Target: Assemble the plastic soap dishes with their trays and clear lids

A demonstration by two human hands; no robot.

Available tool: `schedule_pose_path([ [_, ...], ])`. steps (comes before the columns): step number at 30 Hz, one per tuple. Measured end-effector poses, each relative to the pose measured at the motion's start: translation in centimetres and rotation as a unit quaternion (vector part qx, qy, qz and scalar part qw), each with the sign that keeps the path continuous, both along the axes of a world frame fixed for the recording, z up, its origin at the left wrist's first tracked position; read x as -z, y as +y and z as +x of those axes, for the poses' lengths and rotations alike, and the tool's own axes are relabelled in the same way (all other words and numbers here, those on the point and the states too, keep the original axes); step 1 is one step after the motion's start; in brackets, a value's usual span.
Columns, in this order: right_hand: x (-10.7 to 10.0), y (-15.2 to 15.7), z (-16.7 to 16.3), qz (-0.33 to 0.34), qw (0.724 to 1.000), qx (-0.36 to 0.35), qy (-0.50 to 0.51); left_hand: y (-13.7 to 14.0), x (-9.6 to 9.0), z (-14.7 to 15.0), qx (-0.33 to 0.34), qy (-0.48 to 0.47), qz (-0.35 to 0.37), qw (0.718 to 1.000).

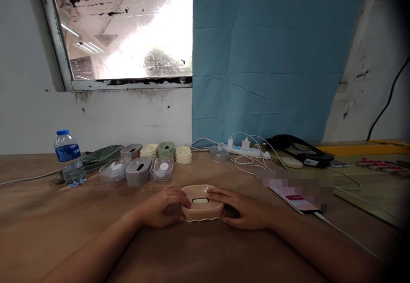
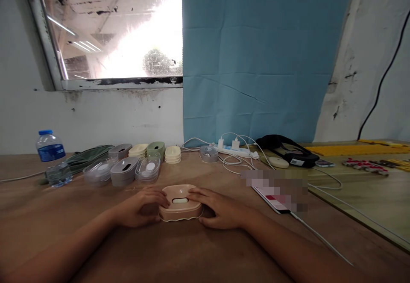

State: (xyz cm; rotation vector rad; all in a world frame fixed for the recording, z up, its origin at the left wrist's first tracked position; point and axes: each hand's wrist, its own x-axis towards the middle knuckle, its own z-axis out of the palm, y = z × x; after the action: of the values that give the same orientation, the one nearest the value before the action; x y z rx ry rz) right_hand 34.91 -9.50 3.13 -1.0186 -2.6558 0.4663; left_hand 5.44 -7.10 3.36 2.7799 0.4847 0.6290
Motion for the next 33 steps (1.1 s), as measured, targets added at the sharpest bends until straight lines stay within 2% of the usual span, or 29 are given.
schedule_pose_path([
  [2,0.1,0.0,0.0,0.002,1.0,-0.002,0.006,0.4,0.1,-0.5,-0.028,-0.011,0.036,0.999],
  [4,0.1,0.0,-0.1,0.004,1.0,0.0,0.008,1.2,0.4,-1.3,-0.104,-0.046,0.081,0.99],
  [7,0.1,0.1,-0.2,0.006,1.0,0.002,0.004,3.3,1.3,-2.8,-0.248,-0.091,0.139,0.955],
  [9,0.1,0.1,-0.2,0.007,1.0,0.001,0.004,4.8,2.1,-3.8,-0.297,-0.079,0.158,0.938],
  [12,0.1,0.2,-0.2,0.005,1.0,0.002,0.006,6.4,3.0,-4.8,-0.306,-0.038,0.169,0.936],
  [16,0.2,0.2,-0.2,-0.002,1.0,0.005,0.005,7.2,3.5,-4.9,-0.293,-0.015,0.174,0.94],
  [21,0.2,0.1,-0.2,-0.005,1.0,0.01,-0.004,6.9,3.4,-4.3,-0.293,-0.036,0.174,0.939],
  [28,0.2,0.2,-0.2,-0.003,1.0,0.009,-0.005,6.4,3.1,-4.0,-0.316,-0.06,0.128,0.938],
  [33,0.3,0.2,-0.2,-0.001,1.0,0.009,0.006,6.4,3.2,-4.1,-0.323,-0.087,0.143,0.931],
])
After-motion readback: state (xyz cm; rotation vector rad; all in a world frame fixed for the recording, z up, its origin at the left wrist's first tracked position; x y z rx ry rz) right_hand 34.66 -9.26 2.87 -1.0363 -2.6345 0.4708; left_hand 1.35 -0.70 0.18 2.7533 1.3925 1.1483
